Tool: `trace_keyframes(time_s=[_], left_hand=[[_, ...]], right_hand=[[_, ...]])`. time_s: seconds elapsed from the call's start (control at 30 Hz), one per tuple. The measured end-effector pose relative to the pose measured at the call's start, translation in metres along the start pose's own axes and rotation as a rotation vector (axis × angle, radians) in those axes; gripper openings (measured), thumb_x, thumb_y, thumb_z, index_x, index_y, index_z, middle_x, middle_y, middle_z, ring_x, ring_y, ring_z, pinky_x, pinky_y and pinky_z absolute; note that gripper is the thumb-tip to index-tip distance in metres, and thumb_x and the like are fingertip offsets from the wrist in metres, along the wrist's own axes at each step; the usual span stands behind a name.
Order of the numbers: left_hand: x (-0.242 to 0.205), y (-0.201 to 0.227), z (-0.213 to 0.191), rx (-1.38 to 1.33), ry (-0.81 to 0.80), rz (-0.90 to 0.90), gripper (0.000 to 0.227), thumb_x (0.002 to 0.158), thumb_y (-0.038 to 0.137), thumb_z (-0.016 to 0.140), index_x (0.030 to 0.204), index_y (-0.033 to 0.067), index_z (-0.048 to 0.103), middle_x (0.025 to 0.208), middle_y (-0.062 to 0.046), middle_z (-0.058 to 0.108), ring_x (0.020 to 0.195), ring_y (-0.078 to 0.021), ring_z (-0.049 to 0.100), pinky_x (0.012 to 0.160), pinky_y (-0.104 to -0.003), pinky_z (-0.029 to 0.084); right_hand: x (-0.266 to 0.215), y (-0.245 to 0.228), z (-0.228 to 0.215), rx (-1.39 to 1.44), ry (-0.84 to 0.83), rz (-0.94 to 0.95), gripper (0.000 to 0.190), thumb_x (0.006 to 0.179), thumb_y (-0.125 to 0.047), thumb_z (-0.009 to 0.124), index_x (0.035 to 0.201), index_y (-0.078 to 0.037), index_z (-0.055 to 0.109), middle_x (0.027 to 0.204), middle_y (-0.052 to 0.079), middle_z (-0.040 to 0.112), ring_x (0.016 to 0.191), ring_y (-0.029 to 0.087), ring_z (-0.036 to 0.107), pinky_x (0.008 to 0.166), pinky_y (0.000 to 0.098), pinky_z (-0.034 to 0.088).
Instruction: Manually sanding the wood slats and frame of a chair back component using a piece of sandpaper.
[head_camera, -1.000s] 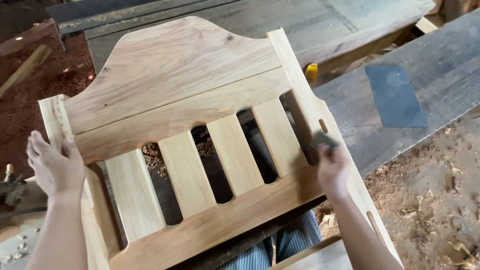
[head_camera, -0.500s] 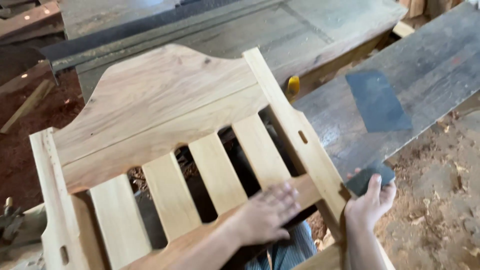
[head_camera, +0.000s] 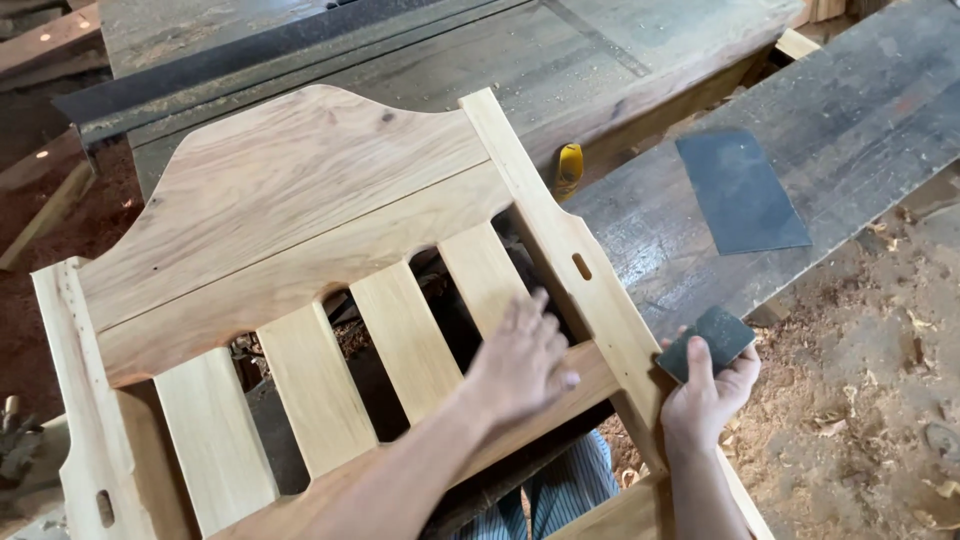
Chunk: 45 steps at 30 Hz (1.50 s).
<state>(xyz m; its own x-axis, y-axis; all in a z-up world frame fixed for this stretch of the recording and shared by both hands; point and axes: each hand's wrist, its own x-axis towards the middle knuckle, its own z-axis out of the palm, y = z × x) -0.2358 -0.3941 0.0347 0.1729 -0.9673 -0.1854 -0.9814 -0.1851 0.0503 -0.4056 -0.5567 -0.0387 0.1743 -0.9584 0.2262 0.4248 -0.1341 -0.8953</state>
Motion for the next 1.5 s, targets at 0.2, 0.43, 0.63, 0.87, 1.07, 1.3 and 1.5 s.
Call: trace_keyframes(time_s=[0.2,0.43,0.63,0.87,1.07,1.3,1.5], left_hand=[[-0.042,0.069,0.053,0.325,0.573,0.146,0.068,0.094,0.050,0.042,0.144,0.0070,0.059,0.158,-0.013,0.044,0.149,-0.0310,0.029,0.125,-0.043,0.015],[-0.080,0.091,0.075,-0.293,0.264,0.572,0.036,0.099,0.032,0.058,0.130,0.0156,0.068,0.160,-0.008,0.052,0.156,-0.0341,0.041,0.131,-0.049,0.021],[-0.082,0.062,0.071,-0.356,0.363,0.220,0.044,0.108,0.033,0.045,0.145,0.0120,0.057,0.163,-0.015,0.040,0.156,-0.0356,0.032,0.130,-0.054,0.012],[-0.041,0.063,0.061,-0.134,0.463,-0.230,0.088,0.100,0.058,0.030,0.152,-0.0106,0.012,0.162,-0.030,0.006,0.150,-0.0407,0.004,0.122,-0.051,0.004],[-0.002,0.067,0.038,0.016,0.268,-0.153,0.091,0.100,0.060,0.035,0.154,-0.0110,0.017,0.161,-0.032,0.018,0.151,-0.0421,0.016,0.123,-0.052,0.010],[0.012,0.064,0.020,-0.087,0.103,-0.146,0.098,0.100,0.065,0.041,0.165,-0.0044,0.018,0.137,-0.028,0.054,0.132,-0.0388,0.051,0.125,-0.054,0.023],[-0.007,0.073,0.081,-0.015,0.539,-0.147,0.076,0.095,0.047,0.051,0.150,-0.0021,0.034,0.153,-0.024,0.045,0.143,-0.0361,0.042,0.120,-0.049,0.025]], right_hand=[[-0.002,-0.017,0.003,-0.008,-0.076,0.004,0.048,0.100,0.005,0.061,0.141,-0.007,0.038,0.126,0.015,0.057,0.100,0.021,0.067,0.087,0.0324,0.062],[0.005,-0.035,-0.034,-0.797,-0.067,-0.501,0.052,0.114,0.004,0.056,0.161,-0.006,0.036,0.144,0.017,0.057,0.113,0.021,0.065,0.091,0.0302,0.061],[-0.031,-0.025,-0.029,-1.731,-0.645,-0.655,0.056,0.093,-0.036,0.058,0.143,-0.014,0.046,0.153,0.017,0.049,0.123,0.033,0.055,0.098,0.0580,0.046],[-0.034,-0.013,-0.039,-1.476,-0.588,-0.602,0.054,0.096,-0.050,0.060,0.141,-0.019,0.063,0.148,0.007,0.054,0.132,0.032,0.051,0.107,0.0513,0.034],[-0.040,-0.025,-0.028,-1.447,-0.534,-0.525,0.051,0.090,-0.048,0.068,0.132,-0.019,0.067,0.138,0.009,0.056,0.128,0.034,0.052,0.104,0.0523,0.037],[-0.043,-0.006,-0.047,-1.281,-0.604,-0.630,0.056,0.092,-0.036,0.071,0.138,-0.005,0.058,0.151,0.023,0.051,0.133,0.044,0.053,0.106,0.0542,0.047],[-0.042,-0.036,-0.032,-1.269,-0.669,-0.627,0.060,0.079,-0.032,0.079,0.129,-0.002,0.064,0.143,0.021,0.057,0.131,0.040,0.057,0.107,0.0490,0.049]])
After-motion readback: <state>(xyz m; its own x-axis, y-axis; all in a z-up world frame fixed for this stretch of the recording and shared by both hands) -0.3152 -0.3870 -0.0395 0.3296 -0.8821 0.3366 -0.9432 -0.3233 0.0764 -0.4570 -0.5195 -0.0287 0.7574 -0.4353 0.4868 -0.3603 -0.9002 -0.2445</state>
